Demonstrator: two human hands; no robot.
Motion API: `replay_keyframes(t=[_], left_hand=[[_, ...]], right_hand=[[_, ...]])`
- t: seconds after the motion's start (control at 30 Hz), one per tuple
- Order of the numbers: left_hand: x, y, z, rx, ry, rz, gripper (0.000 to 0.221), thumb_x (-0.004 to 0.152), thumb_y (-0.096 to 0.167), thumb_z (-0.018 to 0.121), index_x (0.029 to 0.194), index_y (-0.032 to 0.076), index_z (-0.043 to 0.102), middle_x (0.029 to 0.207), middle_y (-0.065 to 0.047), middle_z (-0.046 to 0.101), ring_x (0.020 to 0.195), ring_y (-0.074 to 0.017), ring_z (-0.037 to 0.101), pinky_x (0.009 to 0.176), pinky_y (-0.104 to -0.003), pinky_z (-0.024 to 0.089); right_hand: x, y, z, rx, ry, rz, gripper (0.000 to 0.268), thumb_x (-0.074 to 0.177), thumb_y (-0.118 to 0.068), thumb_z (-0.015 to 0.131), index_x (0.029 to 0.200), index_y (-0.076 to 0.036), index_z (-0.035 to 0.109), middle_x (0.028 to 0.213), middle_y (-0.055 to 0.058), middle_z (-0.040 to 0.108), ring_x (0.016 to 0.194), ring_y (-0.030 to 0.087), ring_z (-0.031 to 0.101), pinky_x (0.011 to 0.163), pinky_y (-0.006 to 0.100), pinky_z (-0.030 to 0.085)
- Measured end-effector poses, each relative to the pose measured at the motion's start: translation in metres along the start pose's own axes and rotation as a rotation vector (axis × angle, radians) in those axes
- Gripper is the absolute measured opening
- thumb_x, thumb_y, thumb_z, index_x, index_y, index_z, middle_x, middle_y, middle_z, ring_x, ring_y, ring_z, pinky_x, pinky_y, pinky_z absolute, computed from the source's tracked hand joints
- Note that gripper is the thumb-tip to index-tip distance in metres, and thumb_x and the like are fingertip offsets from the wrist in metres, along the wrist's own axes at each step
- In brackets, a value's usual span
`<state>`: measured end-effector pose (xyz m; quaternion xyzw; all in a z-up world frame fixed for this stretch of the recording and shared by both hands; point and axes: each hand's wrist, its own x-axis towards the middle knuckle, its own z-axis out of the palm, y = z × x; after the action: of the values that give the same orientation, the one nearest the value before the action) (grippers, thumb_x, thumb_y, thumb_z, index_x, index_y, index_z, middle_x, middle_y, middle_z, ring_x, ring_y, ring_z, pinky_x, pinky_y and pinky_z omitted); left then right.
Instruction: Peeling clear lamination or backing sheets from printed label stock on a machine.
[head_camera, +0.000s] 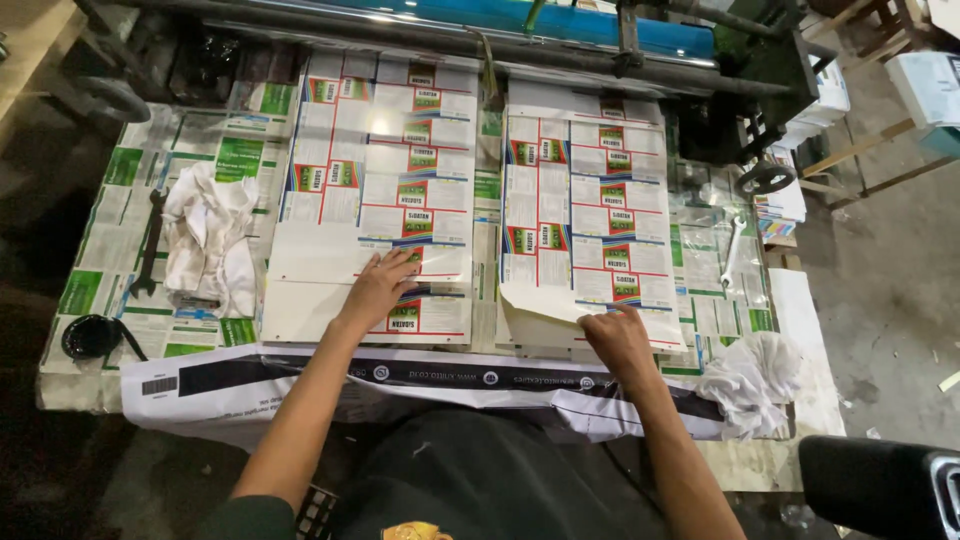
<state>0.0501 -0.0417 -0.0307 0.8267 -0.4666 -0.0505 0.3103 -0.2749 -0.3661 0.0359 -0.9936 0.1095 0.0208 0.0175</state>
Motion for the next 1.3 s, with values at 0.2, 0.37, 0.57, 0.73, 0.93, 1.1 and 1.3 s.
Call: replay_keyframes(t=[0.2,0.37,0.57,0.73,0.93,1.1,1.3], left_hand=[[0.033,-0.020,0.008,0.055,-0.018,0.035,0.038,0.096,0.022,0.066,0.133,0.014,0.065,0.154,-0.010,0.052,0.145,-0.0316,0.043,0.120,-0.057,0.029],[0.061,-0.022,0.004,0.174,-0.004,0.019,0.044,0.095,0.017,0.064,0.139,0.014,0.060,0.156,-0.010,0.049,0.147,-0.0361,0.039,0.119,-0.064,0.026],[0.061,-0.006,0.013,0.237,0.098,-0.038,0.050,0.094,0.020,0.067,0.142,0.010,0.057,0.157,-0.018,0.045,0.147,-0.0417,0.038,0.118,-0.066,0.026],[0.004,0.028,0.004,0.205,0.030,-0.068,0.053,0.093,0.029,0.070,0.142,0.012,0.057,0.158,-0.017,0.043,0.149,-0.0397,0.036,0.119,-0.068,0.024],[-0.062,0.056,-0.028,0.155,-0.196,-0.180,0.087,0.073,0.045,0.083,0.149,0.019,0.048,0.165,-0.014,0.026,0.150,-0.0387,0.022,0.117,-0.068,0.017],[-0.083,0.031,-0.017,0.167,-0.181,-0.096,0.085,0.072,0.031,0.085,0.148,0.021,0.049,0.164,-0.007,0.033,0.152,-0.0341,0.029,0.119,-0.064,0.023],[-0.074,0.034,-0.025,0.146,-0.224,-0.158,0.081,0.074,0.027,0.083,0.147,0.025,0.050,0.163,-0.002,0.037,0.151,-0.0309,0.032,0.120,-0.060,0.026]], right_hand=[[0.012,-0.015,-0.038,0.002,0.236,0.078,0.006,0.096,-0.015,0.063,0.096,-0.015,0.069,0.084,0.003,0.075,0.089,0.024,0.072,0.097,0.043,0.048],[0.002,-0.048,-0.088,-0.018,0.626,0.056,0.042,0.085,-0.003,0.066,0.124,-0.017,0.071,0.105,0.006,0.075,0.102,0.024,0.068,0.102,0.046,0.045],[-0.024,-0.029,0.056,-0.018,0.602,0.156,0.054,0.098,-0.004,0.069,0.144,-0.031,0.064,0.132,0.000,0.065,0.119,0.019,0.061,0.117,0.044,0.037],[-0.044,-0.069,0.076,-0.161,0.279,0.201,0.061,0.099,-0.028,0.062,0.156,-0.036,0.043,0.161,0.001,0.046,0.149,0.023,0.042,0.121,0.064,0.018],[-0.041,-0.079,0.059,0.048,0.150,0.289,0.079,0.088,-0.057,0.059,0.158,-0.038,0.027,0.169,0.007,0.016,0.155,0.037,0.012,0.114,0.076,0.003],[-0.021,-0.066,0.057,0.091,0.172,0.231,0.083,0.090,-0.062,0.054,0.161,-0.034,0.023,0.170,0.011,0.013,0.156,0.041,0.006,0.111,0.080,0.001],[0.010,-0.037,0.069,0.023,0.148,0.225,0.081,0.093,-0.071,0.045,0.162,-0.037,0.022,0.172,0.008,0.014,0.157,0.039,0.010,0.112,0.080,0.004]])
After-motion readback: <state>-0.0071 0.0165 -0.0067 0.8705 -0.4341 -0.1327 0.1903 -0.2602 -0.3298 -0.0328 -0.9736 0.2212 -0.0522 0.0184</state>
